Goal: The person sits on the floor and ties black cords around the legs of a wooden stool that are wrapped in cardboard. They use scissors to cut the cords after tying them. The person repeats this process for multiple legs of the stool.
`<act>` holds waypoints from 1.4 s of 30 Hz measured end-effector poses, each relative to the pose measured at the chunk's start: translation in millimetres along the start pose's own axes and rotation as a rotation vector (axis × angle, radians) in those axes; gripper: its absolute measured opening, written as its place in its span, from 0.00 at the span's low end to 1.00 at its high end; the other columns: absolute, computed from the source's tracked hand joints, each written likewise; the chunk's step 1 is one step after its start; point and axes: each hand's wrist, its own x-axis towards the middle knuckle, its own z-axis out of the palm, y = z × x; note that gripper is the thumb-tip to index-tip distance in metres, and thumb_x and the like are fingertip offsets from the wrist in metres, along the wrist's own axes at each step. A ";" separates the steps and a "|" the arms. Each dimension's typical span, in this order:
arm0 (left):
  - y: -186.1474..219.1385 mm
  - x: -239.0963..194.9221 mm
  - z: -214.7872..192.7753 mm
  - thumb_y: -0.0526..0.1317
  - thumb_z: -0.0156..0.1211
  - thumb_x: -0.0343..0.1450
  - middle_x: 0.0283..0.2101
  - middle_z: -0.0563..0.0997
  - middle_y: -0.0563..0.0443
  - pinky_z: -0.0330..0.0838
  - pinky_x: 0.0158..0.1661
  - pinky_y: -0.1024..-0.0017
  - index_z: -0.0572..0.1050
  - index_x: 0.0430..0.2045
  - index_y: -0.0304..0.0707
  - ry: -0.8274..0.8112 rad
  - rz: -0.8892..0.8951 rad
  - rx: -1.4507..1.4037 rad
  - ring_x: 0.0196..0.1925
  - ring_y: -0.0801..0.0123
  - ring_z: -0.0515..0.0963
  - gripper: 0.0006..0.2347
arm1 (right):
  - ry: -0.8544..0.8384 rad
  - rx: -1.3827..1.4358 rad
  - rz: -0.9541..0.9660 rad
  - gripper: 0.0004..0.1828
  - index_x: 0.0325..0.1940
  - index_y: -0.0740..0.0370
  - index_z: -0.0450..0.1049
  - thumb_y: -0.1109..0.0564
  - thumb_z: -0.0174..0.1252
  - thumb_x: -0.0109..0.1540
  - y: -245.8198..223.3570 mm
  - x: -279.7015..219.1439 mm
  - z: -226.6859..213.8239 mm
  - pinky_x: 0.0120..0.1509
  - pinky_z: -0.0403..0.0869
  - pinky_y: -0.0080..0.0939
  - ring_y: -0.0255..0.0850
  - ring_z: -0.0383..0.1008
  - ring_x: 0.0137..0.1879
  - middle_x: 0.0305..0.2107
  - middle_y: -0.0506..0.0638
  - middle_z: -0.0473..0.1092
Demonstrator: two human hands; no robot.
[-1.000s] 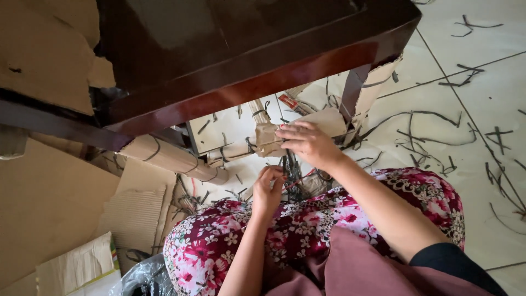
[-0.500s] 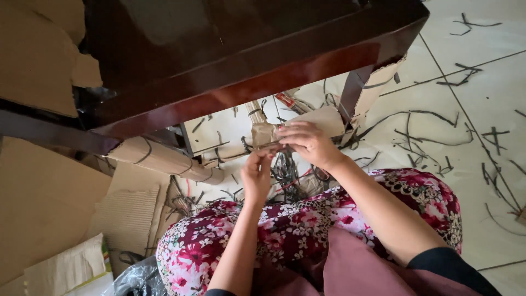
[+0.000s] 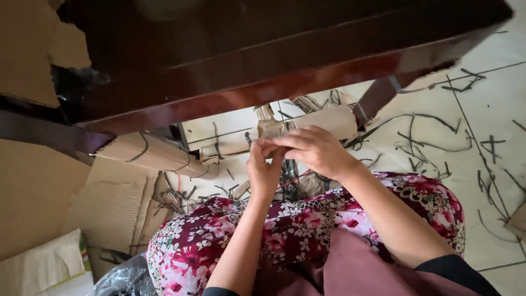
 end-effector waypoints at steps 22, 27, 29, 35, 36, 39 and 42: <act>11.1 -6.9 3.1 0.26 0.64 0.66 0.42 0.87 0.47 0.78 0.47 0.70 0.51 0.71 0.36 -0.020 0.073 0.040 0.42 0.64 0.88 0.37 | 0.035 -0.019 0.261 0.03 0.43 0.51 0.78 0.53 0.63 0.66 19.6 -23.5 45.2 0.44 0.78 0.39 0.40 0.77 0.40 0.33 0.42 0.72; 0.6 -4.5 -2.2 0.24 0.68 0.62 0.42 0.78 0.46 0.74 0.41 0.74 0.51 0.71 0.31 0.037 0.182 0.033 0.39 0.64 0.87 0.41 | -0.140 -0.120 0.181 0.01 0.41 0.57 0.75 0.60 0.59 0.65 23.9 -34.0 43.2 0.52 0.78 0.38 0.41 0.76 0.48 0.37 0.46 0.69; -6.5 -4.2 0.3 0.24 0.68 0.62 0.41 0.79 0.46 0.75 0.39 0.74 0.54 0.70 0.30 0.061 0.237 0.071 0.38 0.62 0.87 0.39 | -0.239 -0.113 0.226 0.03 0.40 0.58 0.75 0.62 0.57 0.64 12.5 -17.6 21.9 0.49 0.78 0.40 0.43 0.77 0.46 0.36 0.47 0.69; -24.7 1.9 4.2 0.31 0.73 0.62 0.33 0.83 0.59 0.76 0.33 0.79 0.74 0.40 0.43 0.111 0.383 0.211 0.33 0.67 0.86 0.17 | -0.375 0.175 0.409 0.05 0.40 0.63 0.73 0.63 0.51 0.65 4.1 0.2 1.4 0.45 0.75 0.55 0.57 0.77 0.42 0.34 0.54 0.71; -34.0 4.4 5.3 0.35 0.75 0.62 0.33 0.81 0.64 0.76 0.31 0.81 0.76 0.36 0.48 0.119 0.418 0.249 0.32 0.73 0.84 0.14 | -0.349 0.255 0.449 0.06 0.39 0.64 0.72 0.61 0.52 0.67 5.3 4.4 -1.8 0.45 0.74 0.56 0.60 0.76 0.41 0.32 0.56 0.71; -29.2 2.2 5.8 0.41 0.80 0.60 0.33 0.81 0.56 0.79 0.36 0.72 0.77 0.33 0.43 0.095 0.511 0.271 0.33 0.64 0.83 0.15 | -0.328 0.314 0.473 0.06 0.39 0.62 0.71 0.57 0.53 0.67 4.5 6.5 -4.3 0.45 0.73 0.60 0.63 0.75 0.44 0.33 0.58 0.71; -12.8 -0.4 2.7 0.37 0.80 0.61 0.32 0.83 0.60 0.80 0.37 0.73 0.81 0.31 0.45 0.082 0.465 0.247 0.33 0.67 0.84 0.11 | -0.389 0.435 0.527 0.05 0.38 0.63 0.74 0.62 0.53 0.66 4.9 14.4 -17.4 0.50 0.74 0.56 0.61 0.76 0.44 0.33 0.55 0.72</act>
